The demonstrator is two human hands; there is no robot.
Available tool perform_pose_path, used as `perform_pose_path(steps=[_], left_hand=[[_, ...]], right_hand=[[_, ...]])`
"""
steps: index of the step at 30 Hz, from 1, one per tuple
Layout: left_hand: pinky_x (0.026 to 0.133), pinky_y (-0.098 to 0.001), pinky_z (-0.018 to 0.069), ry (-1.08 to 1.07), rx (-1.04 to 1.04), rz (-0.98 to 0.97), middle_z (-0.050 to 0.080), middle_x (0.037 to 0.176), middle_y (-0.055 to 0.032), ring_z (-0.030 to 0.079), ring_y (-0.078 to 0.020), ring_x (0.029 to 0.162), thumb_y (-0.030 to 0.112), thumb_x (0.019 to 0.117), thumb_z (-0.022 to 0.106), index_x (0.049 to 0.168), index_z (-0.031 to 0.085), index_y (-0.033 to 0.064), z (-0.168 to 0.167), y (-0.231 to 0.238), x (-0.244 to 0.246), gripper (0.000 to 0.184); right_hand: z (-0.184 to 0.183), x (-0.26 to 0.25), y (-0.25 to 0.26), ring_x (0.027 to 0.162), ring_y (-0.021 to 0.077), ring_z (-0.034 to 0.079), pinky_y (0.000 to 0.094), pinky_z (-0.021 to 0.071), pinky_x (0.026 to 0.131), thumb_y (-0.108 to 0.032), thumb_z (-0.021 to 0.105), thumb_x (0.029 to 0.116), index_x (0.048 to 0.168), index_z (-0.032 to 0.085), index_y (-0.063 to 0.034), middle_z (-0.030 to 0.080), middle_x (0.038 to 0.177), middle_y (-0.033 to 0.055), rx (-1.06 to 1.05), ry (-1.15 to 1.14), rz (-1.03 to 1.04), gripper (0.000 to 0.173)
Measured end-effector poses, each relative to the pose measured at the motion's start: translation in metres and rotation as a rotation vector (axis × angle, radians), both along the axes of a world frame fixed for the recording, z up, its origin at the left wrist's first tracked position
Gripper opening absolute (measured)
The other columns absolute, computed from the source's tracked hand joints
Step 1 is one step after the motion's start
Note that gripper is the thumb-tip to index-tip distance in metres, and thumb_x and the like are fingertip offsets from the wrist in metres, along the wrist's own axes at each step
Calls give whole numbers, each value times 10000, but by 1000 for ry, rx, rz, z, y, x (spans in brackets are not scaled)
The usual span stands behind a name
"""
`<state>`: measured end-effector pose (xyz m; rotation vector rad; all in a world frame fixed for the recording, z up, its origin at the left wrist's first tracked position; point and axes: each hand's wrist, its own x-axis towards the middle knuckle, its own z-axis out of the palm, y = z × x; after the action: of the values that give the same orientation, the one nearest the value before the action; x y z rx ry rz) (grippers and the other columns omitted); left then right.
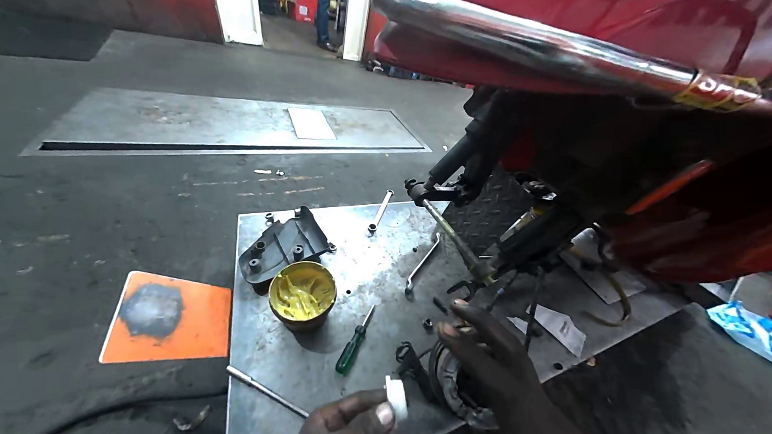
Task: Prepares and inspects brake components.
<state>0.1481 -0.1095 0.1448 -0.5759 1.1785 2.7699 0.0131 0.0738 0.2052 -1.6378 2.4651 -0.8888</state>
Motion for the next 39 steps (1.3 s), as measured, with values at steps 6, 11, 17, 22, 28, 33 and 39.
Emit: perform_pose_path(steps=[6,11,17,22,28,33,39], left_hand=[[594,-191,500,109,-380,248,740,861,48,584,9,629,61,953,686,1075,756,35,14,7,0,143],[642,-204,532,224,-435,286,761,903,46,621,9,682,58,947,700,1072,768,34,21,8,2,145],[663,-209,544,295,-414,345,764,908,44,633,4,699,46,952,693,1084,774,45,18,7,4,155],[631,-197,525,280,-452,395,762,894,38,611,12,666,50,952,695,1083,775,38,15,5,5,154],[638,-198,530,297,-517,410,755,881,49,613,15,675,38,947,695,1077,770,33,17,4,5,150],[754,-234,588,337,-562,374,771,939,16,692,-25,798,35,941,707,1089,764,3,16,4,5,162],[643,-199,520,422,-709,367,714,854,-5,597,-9,698,63,938,729,1070,760,-25,9,2,7,162]], right_hand=[[-1,7,-5,1328,478,478,670,422,985,-297,749,827,1602,369,-184,268,1616,327,84,-97,86,870],[-10,14,-8,1356,495,465,655,432,1026,-284,712,858,1614,339,-174,259,1622,331,132,-99,158,850],[-9,18,-9,1318,492,504,639,445,1011,-320,671,892,1599,380,-184,303,1606,329,157,-44,148,777],[-4,15,-5,1311,492,499,640,449,999,-285,675,891,1559,446,-278,333,1591,316,166,28,128,706],[-7,13,2,1307,453,504,591,436,1030,-319,698,899,1465,549,-238,385,1544,327,98,61,90,591],[-7,17,-2,1319,399,503,555,424,1052,-327,677,924,1515,488,-315,406,1544,285,15,173,65,621],[-3,19,-7,1310,427,511,580,453,1022,-320,715,888,1533,479,-250,376,1564,304,56,7,105,690]])
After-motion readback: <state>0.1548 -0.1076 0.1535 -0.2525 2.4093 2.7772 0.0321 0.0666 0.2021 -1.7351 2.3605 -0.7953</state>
